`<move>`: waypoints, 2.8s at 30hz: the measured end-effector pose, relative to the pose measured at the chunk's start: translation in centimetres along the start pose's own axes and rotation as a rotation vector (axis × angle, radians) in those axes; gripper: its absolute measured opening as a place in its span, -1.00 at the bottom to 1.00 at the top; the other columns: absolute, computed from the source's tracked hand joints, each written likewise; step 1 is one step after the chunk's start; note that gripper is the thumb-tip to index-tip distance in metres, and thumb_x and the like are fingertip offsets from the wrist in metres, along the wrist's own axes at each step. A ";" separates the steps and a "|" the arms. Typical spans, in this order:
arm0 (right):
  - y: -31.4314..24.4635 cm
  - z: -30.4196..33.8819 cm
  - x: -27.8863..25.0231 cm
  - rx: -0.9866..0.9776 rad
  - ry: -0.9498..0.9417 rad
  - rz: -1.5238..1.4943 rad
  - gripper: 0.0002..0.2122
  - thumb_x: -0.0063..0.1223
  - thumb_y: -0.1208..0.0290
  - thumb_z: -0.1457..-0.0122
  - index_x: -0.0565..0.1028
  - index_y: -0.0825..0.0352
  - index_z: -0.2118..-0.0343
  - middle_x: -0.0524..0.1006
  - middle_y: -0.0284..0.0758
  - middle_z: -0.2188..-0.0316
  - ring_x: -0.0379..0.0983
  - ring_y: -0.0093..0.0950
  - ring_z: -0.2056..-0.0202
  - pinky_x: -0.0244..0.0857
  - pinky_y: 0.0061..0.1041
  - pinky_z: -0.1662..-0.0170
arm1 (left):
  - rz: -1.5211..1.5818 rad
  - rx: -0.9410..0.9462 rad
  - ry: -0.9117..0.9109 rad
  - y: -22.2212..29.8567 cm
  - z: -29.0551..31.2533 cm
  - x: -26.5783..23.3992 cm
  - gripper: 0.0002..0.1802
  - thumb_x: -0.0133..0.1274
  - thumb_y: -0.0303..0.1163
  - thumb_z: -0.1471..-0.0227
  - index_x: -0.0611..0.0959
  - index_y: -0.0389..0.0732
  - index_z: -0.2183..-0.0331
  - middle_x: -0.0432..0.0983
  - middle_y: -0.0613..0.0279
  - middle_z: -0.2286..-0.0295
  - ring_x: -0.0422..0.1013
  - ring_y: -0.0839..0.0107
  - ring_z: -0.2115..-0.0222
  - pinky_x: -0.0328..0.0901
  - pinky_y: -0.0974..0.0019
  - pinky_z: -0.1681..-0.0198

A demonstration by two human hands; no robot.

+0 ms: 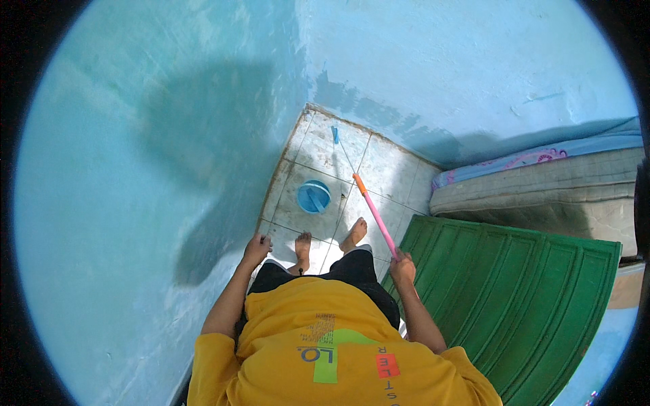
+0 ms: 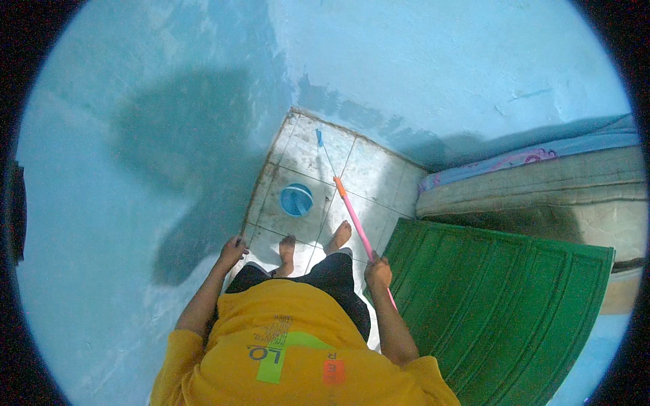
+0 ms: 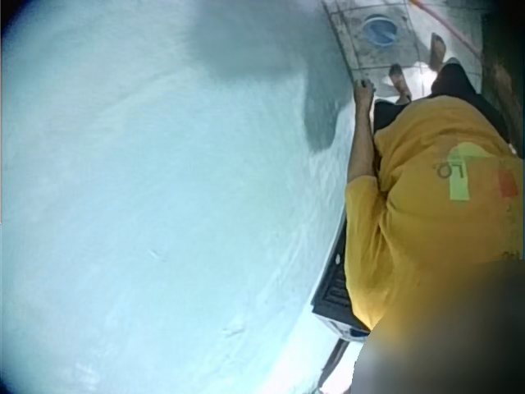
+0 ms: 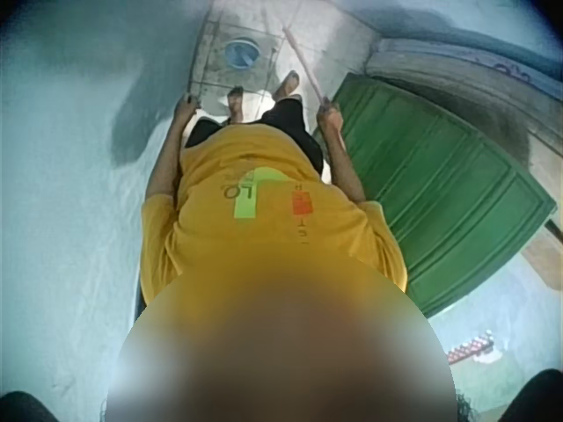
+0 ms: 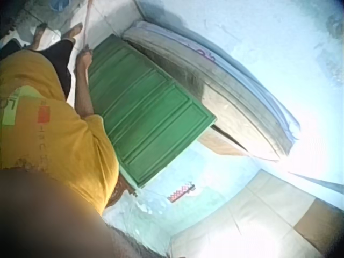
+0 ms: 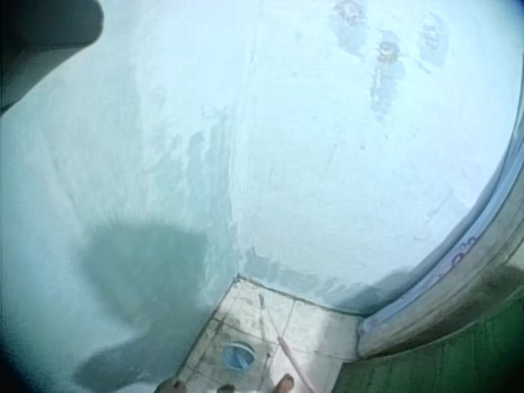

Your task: The person paints a light blue wall using a paint roller attached to a long pink extension pole. They dip the roller into a bucket of paint and apply it to the wall in vertical strokes.

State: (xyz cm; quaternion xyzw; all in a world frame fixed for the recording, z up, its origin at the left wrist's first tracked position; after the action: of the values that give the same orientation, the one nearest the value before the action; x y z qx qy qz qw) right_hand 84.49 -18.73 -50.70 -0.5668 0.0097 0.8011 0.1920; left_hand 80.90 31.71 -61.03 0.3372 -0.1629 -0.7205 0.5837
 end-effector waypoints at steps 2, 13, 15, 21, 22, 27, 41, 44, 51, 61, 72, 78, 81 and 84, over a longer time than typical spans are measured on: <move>-0.3 0.2 -0.1 0.021 -0.021 -0.014 -0.66 0.00 0.37 -0.11 0.50 0.17 0.01 0.50 -0.09 0.19 0.49 -0.10 0.22 0.38 -0.19 0.12 | 0.001 -0.009 0.009 0.1 0.1 0.1 -0.66 -0.07 -0.22 -0.18 0.48 -0.36 0.22 0.58 0.07 0.40 0.54 0.33 0.47 0.39 0.27 0.37; -0.8 3.2 -2.2 0.031 0.004 -0.071 -0.67 -0.03 0.33 -0.15 0.48 0.20 0.00 0.55 0.01 0.27 0.49 -0.03 0.22 0.37 -0.14 0.11 | -0.003 0.026 -0.020 0.8 0.2 0.5 -0.66 -0.08 -0.22 -0.17 0.50 -0.36 0.26 0.57 0.06 0.42 0.53 0.31 0.48 0.39 0.26 0.35; -0.5 5.8 -4.6 0.102 -0.037 -0.113 -0.66 -0.03 0.30 -0.16 0.47 0.20 -0.01 0.55 0.02 0.28 0.50 -0.02 0.21 0.37 -0.15 0.13 | 0.013 0.022 -0.061 -0.4 -1.1 1.8 -0.66 -0.07 -0.22 -0.16 0.50 -0.36 0.26 0.57 0.05 0.43 0.53 0.31 0.49 0.39 0.26 0.34; 1.1 16.6 -13.4 0.182 -0.131 -0.116 -0.65 0.01 0.29 -0.18 0.44 0.20 -0.04 0.54 0.04 0.27 0.48 0.00 0.18 0.38 -0.23 0.16 | -0.077 0.044 -0.186 -4.4 -4.4 7.1 -0.63 -0.07 -0.17 -0.14 0.49 -0.32 0.22 0.55 0.07 0.40 0.52 0.33 0.43 0.38 0.25 0.37; 1.2 18.6 -14.9 0.172 -0.135 -0.086 -0.65 0.01 0.32 -0.19 0.43 0.22 -0.05 0.55 0.03 0.28 0.51 -0.06 0.20 0.39 -0.28 0.17 | -0.100 0.051 -0.218 -5.8 -5.7 8.4 -0.63 -0.08 -0.16 -0.15 0.48 -0.30 0.20 0.55 0.10 0.38 0.51 0.37 0.42 0.37 0.26 0.40; -0.2 25.4 -23.5 0.081 -0.123 -0.094 -0.68 0.02 0.39 -0.20 0.46 0.29 -0.03 0.57 -0.02 0.29 0.56 -0.40 0.31 0.39 -0.41 0.24 | -0.283 0.116 -0.146 -2.9 -2.9 10.8 -0.58 -0.08 -0.14 -0.10 0.51 -0.33 0.21 0.53 -0.10 0.33 0.49 0.06 0.30 0.34 0.11 0.21; 2.0 27.6 -21.3 -0.080 -0.235 0.168 -0.66 0.00 0.33 -0.18 0.46 0.12 -0.04 0.56 -0.02 0.33 0.51 -0.04 0.28 0.39 -0.11 0.20 | -0.300 0.046 -0.136 -8.0 3.7 12.4 -0.52 -0.10 -0.11 -0.07 0.54 -0.36 0.19 0.49 -0.27 0.22 0.41 -0.15 0.13 0.30 0.04 0.05; 1.4 26.1 -18.4 -0.126 -0.197 0.192 -0.69 -0.02 0.34 -0.19 0.47 0.18 -0.01 0.55 0.01 0.35 0.50 -0.04 0.30 0.38 -0.14 0.22 | -0.270 -0.003 -0.149 -11.6 3.3 12.5 -0.56 -0.10 -0.14 -0.08 0.53 -0.36 0.22 0.52 -0.23 0.28 0.45 -0.11 0.20 0.32 0.06 0.11; 1.1 19.9 -11.0 -0.122 -0.287 0.298 -0.62 -0.11 0.22 -0.20 0.39 0.03 -0.10 0.56 -0.01 0.34 0.52 -0.04 0.29 0.38 -0.08 0.18 | -0.186 -0.092 -0.115 -11.0 6.4 10.2 -0.60 -0.11 -0.17 -0.08 0.50 -0.33 0.22 0.56 -0.04 0.42 0.52 0.14 0.38 0.34 0.16 0.21; -3.0 14.5 -7.1 -0.152 -0.304 0.326 -0.63 -0.16 0.23 -0.25 0.39 0.06 -0.11 0.56 -0.02 0.29 0.50 -0.05 0.23 0.36 -0.12 0.10 | -0.177 -0.046 0.015 -12.7 5.2 7.6 -0.58 -0.08 -0.14 -0.08 0.52 -0.33 0.23 0.56 -0.10 0.37 0.49 0.02 0.28 0.33 0.12 0.16; -4.1 13.2 -5.8 -0.139 -0.340 0.360 -0.63 -0.20 0.19 -0.27 0.37 0.03 -0.13 0.55 -0.04 0.24 0.50 -0.07 0.19 0.36 -0.14 0.08 | -0.123 -0.098 -0.015 -15.4 4.5 7.8 -0.57 -0.10 -0.14 -0.08 0.53 -0.33 0.21 0.53 -0.15 0.27 0.46 -0.03 0.19 0.31 0.10 0.10; -5.2 13.7 -7.0 -0.143 -0.309 0.376 -0.63 -0.20 0.20 -0.27 0.38 0.04 -0.12 0.56 -0.05 0.26 0.51 -0.08 0.21 0.37 -0.14 0.10 | -0.141 -0.079 -0.011 -13.4 4.6 7.2 -0.56 -0.11 -0.14 -0.08 0.52 -0.34 0.19 0.52 -0.18 0.24 0.44 -0.05 0.16 0.30 0.09 0.08; -5.9 14.6 -8.7 -0.161 -0.292 0.402 -0.64 -0.19 0.21 -0.27 0.38 0.04 -0.12 0.56 -0.05 0.27 0.51 -0.09 0.22 0.37 -0.14 0.11 | -0.140 -0.107 -0.056 -9.4 6.4 6.1 -0.56 -0.11 -0.15 -0.07 0.52 -0.33 0.17 0.51 -0.20 0.22 0.43 -0.05 0.13 0.30 0.09 0.06; -5.9 15.1 -10.2 -0.178 -0.299 0.423 -0.63 -0.18 0.20 -0.26 0.38 0.04 -0.12 0.57 -0.06 0.29 0.51 -0.09 0.24 0.38 -0.14 0.13 | -0.135 -0.059 -0.017 -12.6 3.7 6.5 -0.61 -0.08 -0.13 -0.12 0.50 -0.30 0.26 0.57 0.08 0.40 0.51 0.31 0.48 0.37 0.24 0.40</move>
State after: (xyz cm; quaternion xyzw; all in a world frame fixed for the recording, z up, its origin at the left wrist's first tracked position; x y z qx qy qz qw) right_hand 75.58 -12.73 -34.77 -0.4420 0.0291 0.8960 -0.0309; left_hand 68.64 28.31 -68.22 0.3240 -0.1236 -0.7655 0.5420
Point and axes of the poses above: each hand's wrist, its own z-axis away from the middle knuckle, its own x-axis out of the palm, y = z × x, the point moved 10 cm from there along -z, towards the middle knuckle
